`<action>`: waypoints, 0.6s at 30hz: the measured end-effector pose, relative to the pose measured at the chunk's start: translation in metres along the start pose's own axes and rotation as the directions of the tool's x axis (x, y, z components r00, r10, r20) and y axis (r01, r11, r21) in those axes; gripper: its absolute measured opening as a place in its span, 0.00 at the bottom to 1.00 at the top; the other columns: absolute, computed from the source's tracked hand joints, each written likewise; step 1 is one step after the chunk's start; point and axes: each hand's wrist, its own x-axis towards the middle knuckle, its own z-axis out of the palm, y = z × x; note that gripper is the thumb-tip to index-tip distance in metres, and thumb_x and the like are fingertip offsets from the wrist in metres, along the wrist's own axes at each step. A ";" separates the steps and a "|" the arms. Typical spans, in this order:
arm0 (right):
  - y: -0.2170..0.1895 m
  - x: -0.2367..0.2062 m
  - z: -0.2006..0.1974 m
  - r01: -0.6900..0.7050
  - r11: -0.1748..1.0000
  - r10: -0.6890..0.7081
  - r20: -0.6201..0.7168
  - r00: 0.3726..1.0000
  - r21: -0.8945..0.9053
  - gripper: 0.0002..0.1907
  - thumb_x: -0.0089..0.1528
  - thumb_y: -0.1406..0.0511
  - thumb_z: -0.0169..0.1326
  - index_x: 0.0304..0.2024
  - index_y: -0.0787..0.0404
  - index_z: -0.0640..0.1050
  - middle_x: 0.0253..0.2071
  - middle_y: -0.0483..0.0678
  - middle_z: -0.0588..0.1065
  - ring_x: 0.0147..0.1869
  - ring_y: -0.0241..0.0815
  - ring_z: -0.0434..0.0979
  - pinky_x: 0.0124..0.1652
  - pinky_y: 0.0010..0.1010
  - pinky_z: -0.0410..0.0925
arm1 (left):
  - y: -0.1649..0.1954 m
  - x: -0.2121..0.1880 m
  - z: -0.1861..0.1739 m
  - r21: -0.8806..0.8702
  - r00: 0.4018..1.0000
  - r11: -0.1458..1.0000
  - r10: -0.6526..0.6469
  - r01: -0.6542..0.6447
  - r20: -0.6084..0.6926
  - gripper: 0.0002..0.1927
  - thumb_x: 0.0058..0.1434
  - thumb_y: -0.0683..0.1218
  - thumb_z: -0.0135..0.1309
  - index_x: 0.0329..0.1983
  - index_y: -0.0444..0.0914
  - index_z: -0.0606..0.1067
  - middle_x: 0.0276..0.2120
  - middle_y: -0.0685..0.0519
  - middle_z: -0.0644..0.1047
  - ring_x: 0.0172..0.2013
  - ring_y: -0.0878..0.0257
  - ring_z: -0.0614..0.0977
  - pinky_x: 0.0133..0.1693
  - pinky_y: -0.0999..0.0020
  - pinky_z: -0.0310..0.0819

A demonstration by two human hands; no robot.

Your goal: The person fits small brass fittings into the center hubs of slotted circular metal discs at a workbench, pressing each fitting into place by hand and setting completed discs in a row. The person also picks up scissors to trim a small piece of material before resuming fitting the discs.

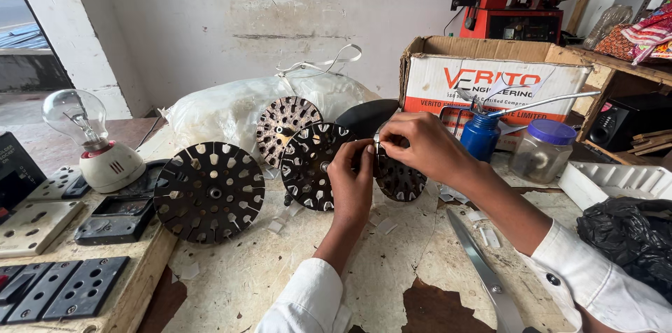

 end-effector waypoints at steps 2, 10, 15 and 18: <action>0.000 0.001 0.002 -0.006 0.999 0.007 -0.008 1.000 0.053 0.06 0.56 0.70 0.62 0.35 0.67 0.81 0.33 0.50 0.80 0.36 0.45 0.82 0.36 0.34 0.72 | -0.001 -0.001 -0.003 0.003 1.000 1.000 -0.023 0.023 0.004 0.08 0.67 0.41 0.55 0.43 0.32 0.80 0.33 0.51 0.82 0.33 0.69 0.81 0.36 0.72 0.75; 0.001 -0.003 0.016 -0.015 1.000 0.015 -0.003 1.000 -0.023 0.07 0.57 0.71 0.62 0.37 0.68 0.80 0.33 0.52 0.79 0.34 0.45 0.81 0.36 0.34 0.72 | -0.016 -0.006 -0.007 0.021 0.998 0.998 0.061 -0.061 0.011 0.08 0.67 0.40 0.55 0.45 0.32 0.80 0.33 0.49 0.79 0.32 0.67 0.79 0.35 0.71 0.74; 0.011 -0.006 0.014 -0.001 1.000 0.001 0.025 1.000 0.017 0.07 0.57 0.70 0.64 0.37 0.66 0.82 0.34 0.50 0.81 0.36 0.43 0.82 0.36 0.33 0.72 | -0.024 -0.007 -0.004 -0.038 0.996 0.996 0.086 -0.085 0.013 0.08 0.68 0.40 0.54 0.46 0.32 0.79 0.36 0.51 0.80 0.35 0.68 0.81 0.37 0.72 0.76; 0.014 -0.005 0.015 -0.003 0.999 0.001 0.046 0.999 0.051 0.09 0.55 0.68 0.66 0.37 0.65 0.82 0.34 0.49 0.81 0.36 0.42 0.83 0.36 0.32 0.73 | -0.026 -0.008 -0.005 0.018 0.999 1.000 0.008 -0.009 0.031 0.08 0.68 0.41 0.55 0.46 0.32 0.80 0.34 0.49 0.80 0.32 0.66 0.79 0.35 0.70 0.74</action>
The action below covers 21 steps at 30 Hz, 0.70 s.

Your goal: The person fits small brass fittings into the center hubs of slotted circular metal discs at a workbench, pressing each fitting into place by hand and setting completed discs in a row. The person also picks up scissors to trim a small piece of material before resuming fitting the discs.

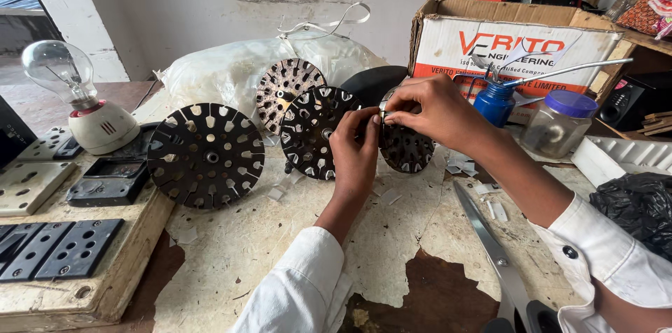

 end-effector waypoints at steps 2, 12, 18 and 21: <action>0.000 0.000 0.000 -0.035 0.999 0.034 0.007 0.999 0.008 0.10 0.55 0.67 0.66 0.38 0.65 0.82 0.34 0.49 0.81 0.36 0.41 0.83 0.37 0.31 0.73 | -0.001 0.000 0.001 -0.010 0.999 0.999 0.033 -0.033 -0.002 0.08 0.68 0.41 0.54 0.46 0.31 0.80 0.36 0.49 0.80 0.34 0.67 0.81 0.37 0.71 0.76; 0.004 -0.002 -0.007 -0.050 0.977 0.073 0.106 0.992 -0.207 0.40 0.45 0.60 0.74 0.57 0.59 0.73 0.58 0.52 0.67 0.63 0.50 0.70 0.58 0.40 0.67 | 0.013 0.002 0.006 -0.080 0.998 0.995 -0.057 0.058 0.021 0.12 0.68 0.45 0.56 0.45 0.30 0.75 0.35 0.49 0.81 0.35 0.68 0.82 0.37 0.71 0.79; 0.015 -0.002 0.004 0.006 0.994 0.016 0.198 0.980 -0.111 0.47 0.47 0.65 0.71 0.67 0.54 0.66 0.66 0.51 0.63 0.71 0.53 0.63 0.66 0.43 0.60 | 0.022 0.002 0.009 0.032 0.999 0.999 -0.032 0.033 -0.014 0.18 0.58 0.46 0.64 0.40 0.28 0.72 0.32 0.49 0.77 0.27 0.66 0.79 0.28 0.68 0.78; 0.016 -0.002 0.004 -0.093 0.993 0.110 0.259 0.959 -0.077 0.42 0.49 0.68 0.68 0.66 0.51 0.68 0.64 0.47 0.65 0.70 0.49 0.65 0.67 0.41 0.62 | 0.022 0.003 0.012 0.073 0.998 0.997 0.012 -0.007 -0.064 0.17 0.59 0.45 0.65 0.40 0.28 0.73 0.33 0.48 0.77 0.29 0.67 0.80 0.31 0.70 0.78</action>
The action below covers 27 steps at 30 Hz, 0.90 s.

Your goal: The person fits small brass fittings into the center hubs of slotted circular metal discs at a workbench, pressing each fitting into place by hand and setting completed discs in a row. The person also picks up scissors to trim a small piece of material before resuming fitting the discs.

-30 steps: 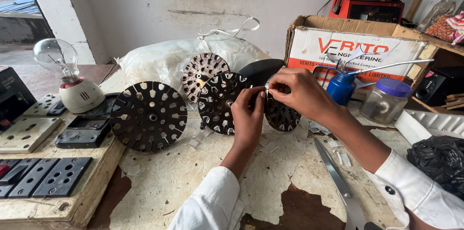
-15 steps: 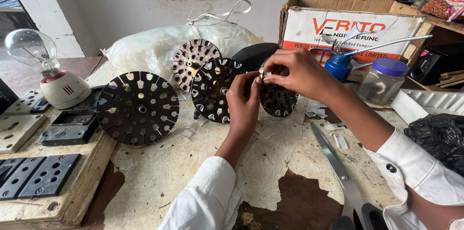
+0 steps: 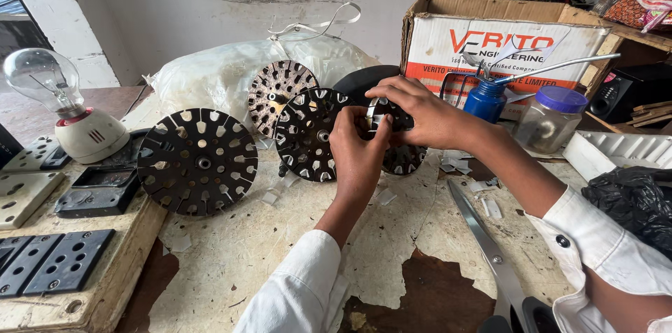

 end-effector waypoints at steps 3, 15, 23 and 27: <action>-0.003 0.000 -0.001 -0.029 1.000 0.029 0.008 1.000 -0.003 0.41 0.48 0.68 0.68 0.64 0.51 0.68 0.63 0.46 0.66 0.70 0.49 0.66 0.66 0.41 0.62 | -0.002 0.000 0.003 0.017 1.000 1.000 -0.002 0.003 -0.013 0.16 0.60 0.45 0.64 0.39 0.28 0.73 0.32 0.48 0.78 0.29 0.66 0.80 0.32 0.69 0.77; 0.001 -0.001 -0.004 -0.050 0.999 0.050 0.019 0.999 -0.001 0.42 0.48 0.67 0.69 0.64 0.53 0.68 0.64 0.47 0.65 0.71 0.50 0.64 0.66 0.41 0.63 | 0.003 -0.003 0.009 -0.052 0.996 0.995 -0.090 0.091 0.006 0.18 0.61 0.46 0.61 0.46 0.28 0.75 0.33 0.49 0.80 0.28 0.68 0.83 0.29 0.72 0.80; -0.003 0.002 -0.008 -0.097 0.995 0.098 0.081 0.992 -0.025 0.45 0.47 0.63 0.71 0.65 0.52 0.66 0.65 0.47 0.62 0.73 0.50 0.60 0.66 0.41 0.61 | 0.010 0.001 0.006 -0.047 0.979 0.978 -0.204 0.205 0.012 0.15 0.61 0.45 0.61 0.43 0.28 0.77 0.28 0.50 0.81 0.24 0.69 0.82 0.26 0.72 0.79; -0.002 0.000 -0.009 -0.084 0.996 0.086 0.075 0.994 -0.027 0.45 0.47 0.63 0.71 0.65 0.52 0.66 0.65 0.47 0.63 0.73 0.50 0.60 0.67 0.42 0.61 | 0.005 0.001 0.008 -0.113 0.984 0.977 -0.177 0.178 0.024 0.13 0.62 0.44 0.61 0.42 0.28 0.76 0.28 0.50 0.80 0.25 0.70 0.80 0.25 0.73 0.78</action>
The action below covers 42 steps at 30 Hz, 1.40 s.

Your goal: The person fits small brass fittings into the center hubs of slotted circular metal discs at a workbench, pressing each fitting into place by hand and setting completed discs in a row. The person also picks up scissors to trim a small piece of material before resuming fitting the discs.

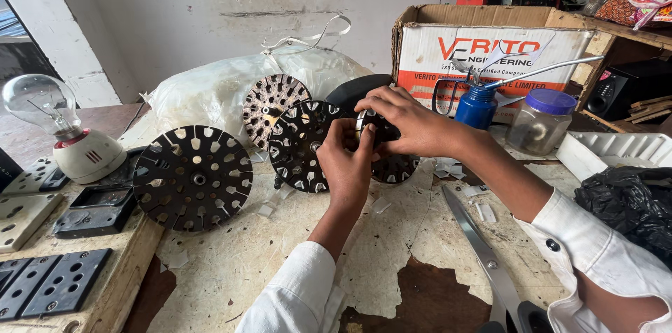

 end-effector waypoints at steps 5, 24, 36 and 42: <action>0.000 0.001 0.000 -0.003 1.000 0.003 -0.003 1.000 0.020 0.45 0.47 0.63 0.71 0.65 0.51 0.66 0.65 0.47 0.63 0.73 0.49 0.60 0.67 0.41 0.61 | -0.002 0.001 0.001 -0.006 1.000 1.000 0.007 -0.007 0.005 0.13 0.62 0.44 0.60 0.44 0.28 0.76 0.32 0.51 0.80 0.28 0.70 0.82 0.26 0.73 0.81; 0.004 -0.001 -0.001 -0.017 0.999 0.017 0.003 1.000 0.044 0.47 0.48 0.58 0.72 0.67 0.53 0.64 0.66 0.46 0.61 0.73 0.50 0.60 0.67 0.42 0.61 | -0.017 -0.002 -0.004 0.019 0.997 1.000 0.022 -0.023 0.072 0.21 0.77 0.51 0.39 0.53 0.32 0.77 0.27 0.50 0.73 0.29 0.66 0.70 0.32 0.67 0.66; 0.000 -0.002 -0.003 -0.028 0.998 0.027 0.011 1.000 0.057 0.46 0.48 0.61 0.70 0.67 0.53 0.64 0.66 0.46 0.61 0.74 0.48 0.60 0.67 0.40 0.62 | -0.015 -0.002 -0.001 -0.039 0.981 0.996 0.086 -0.081 0.175 0.17 0.69 0.42 0.49 0.58 0.30 0.70 0.41 0.48 0.78 0.39 0.68 0.79 0.37 0.71 0.81; 0.000 -0.001 -0.001 -0.014 0.999 0.014 0.001 1.000 0.039 0.47 0.48 0.62 0.71 0.67 0.54 0.64 0.66 0.46 0.61 0.74 0.48 0.60 0.67 0.40 0.61 | -0.011 -0.001 0.000 -0.033 0.987 0.999 0.039 -0.034 0.154 0.13 0.68 0.41 0.48 0.53 0.29 0.70 0.41 0.49 0.77 0.37 0.68 0.79 0.33 0.70 0.81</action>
